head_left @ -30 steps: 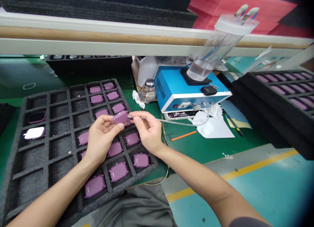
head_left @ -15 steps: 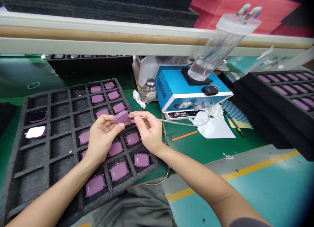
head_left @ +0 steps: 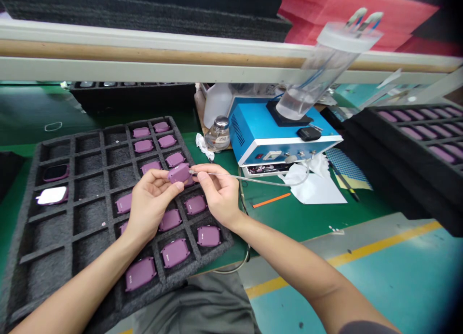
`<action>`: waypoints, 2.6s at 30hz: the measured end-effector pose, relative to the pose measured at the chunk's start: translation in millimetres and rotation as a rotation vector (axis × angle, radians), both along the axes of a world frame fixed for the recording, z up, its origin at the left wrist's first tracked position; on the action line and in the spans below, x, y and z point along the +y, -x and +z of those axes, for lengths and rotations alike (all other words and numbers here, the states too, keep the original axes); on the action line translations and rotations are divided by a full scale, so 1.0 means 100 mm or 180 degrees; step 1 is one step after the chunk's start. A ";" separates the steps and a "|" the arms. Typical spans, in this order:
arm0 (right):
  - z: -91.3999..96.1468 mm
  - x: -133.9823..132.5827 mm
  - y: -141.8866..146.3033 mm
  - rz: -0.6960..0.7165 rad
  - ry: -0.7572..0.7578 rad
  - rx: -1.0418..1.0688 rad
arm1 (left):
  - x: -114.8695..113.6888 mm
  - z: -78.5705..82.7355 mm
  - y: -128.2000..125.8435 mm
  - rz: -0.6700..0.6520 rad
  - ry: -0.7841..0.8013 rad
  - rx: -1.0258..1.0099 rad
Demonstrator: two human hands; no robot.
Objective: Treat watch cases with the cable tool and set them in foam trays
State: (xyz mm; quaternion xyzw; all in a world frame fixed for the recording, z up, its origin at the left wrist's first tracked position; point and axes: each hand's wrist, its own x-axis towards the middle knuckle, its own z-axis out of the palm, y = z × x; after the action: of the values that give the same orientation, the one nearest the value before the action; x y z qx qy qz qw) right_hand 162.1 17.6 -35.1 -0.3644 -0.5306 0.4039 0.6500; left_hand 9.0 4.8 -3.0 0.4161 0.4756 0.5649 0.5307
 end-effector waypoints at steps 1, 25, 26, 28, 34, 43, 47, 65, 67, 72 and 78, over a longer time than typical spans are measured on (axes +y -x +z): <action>0.00 0.00 0.00 -0.0001 -0.0004 0.0000 | 0.00 0.00 0.00 0.0007 0.0007 0.0009; 0.01 -0.01 0.00 -0.0003 -0.0031 0.0020 | -0.01 -0.01 0.00 -0.0061 -0.0080 -0.0038; 0.01 -0.01 0.00 -0.0003 -0.0038 0.0027 | -0.01 -0.01 0.00 -0.0061 -0.0086 -0.0042; 0.00 -0.01 0.00 0.0002 -0.0051 0.0046 | 0.00 -0.01 0.00 -0.0061 -0.0088 -0.0054; 0.00 0.00 0.01 -0.0007 -0.0054 0.0033 | 0.00 -0.03 0.01 -0.0057 -0.0085 -0.0047; -0.01 0.01 0.01 -0.0070 -0.0117 -0.0016 | 0.02 -0.04 0.03 -0.0088 -0.0059 -0.0059; -0.01 -0.01 0.00 -0.0089 -0.0178 -0.0116 | 0.00 -0.06 -0.02 0.0045 -0.0055 0.0009; -0.09 -0.17 -0.03 -0.0265 -0.0008 -0.0298 | -0.09 0.04 1.10 0.0602 -0.0166 0.4711; -0.09 -0.17 -0.04 -0.0264 -0.0005 -0.0285 | -0.19 0.07 1.22 0.0764 -0.0176 0.5027; -0.08 -0.19 -0.04 -0.0271 0.0013 -0.0287 | -0.32 0.25 1.80 0.0563 0.0422 0.5515; -0.07 -0.20 -0.03 -0.0250 0.0055 -0.0245 | -0.25 0.40 2.09 -0.0033 0.0350 0.5786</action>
State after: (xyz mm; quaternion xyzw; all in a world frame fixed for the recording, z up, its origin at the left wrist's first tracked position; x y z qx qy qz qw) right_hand 165.2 -2.0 -42.1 -0.4057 -0.5370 0.3684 0.6414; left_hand -199.7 -19.9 36.7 0.6774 0.7351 -0.0067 -0.0272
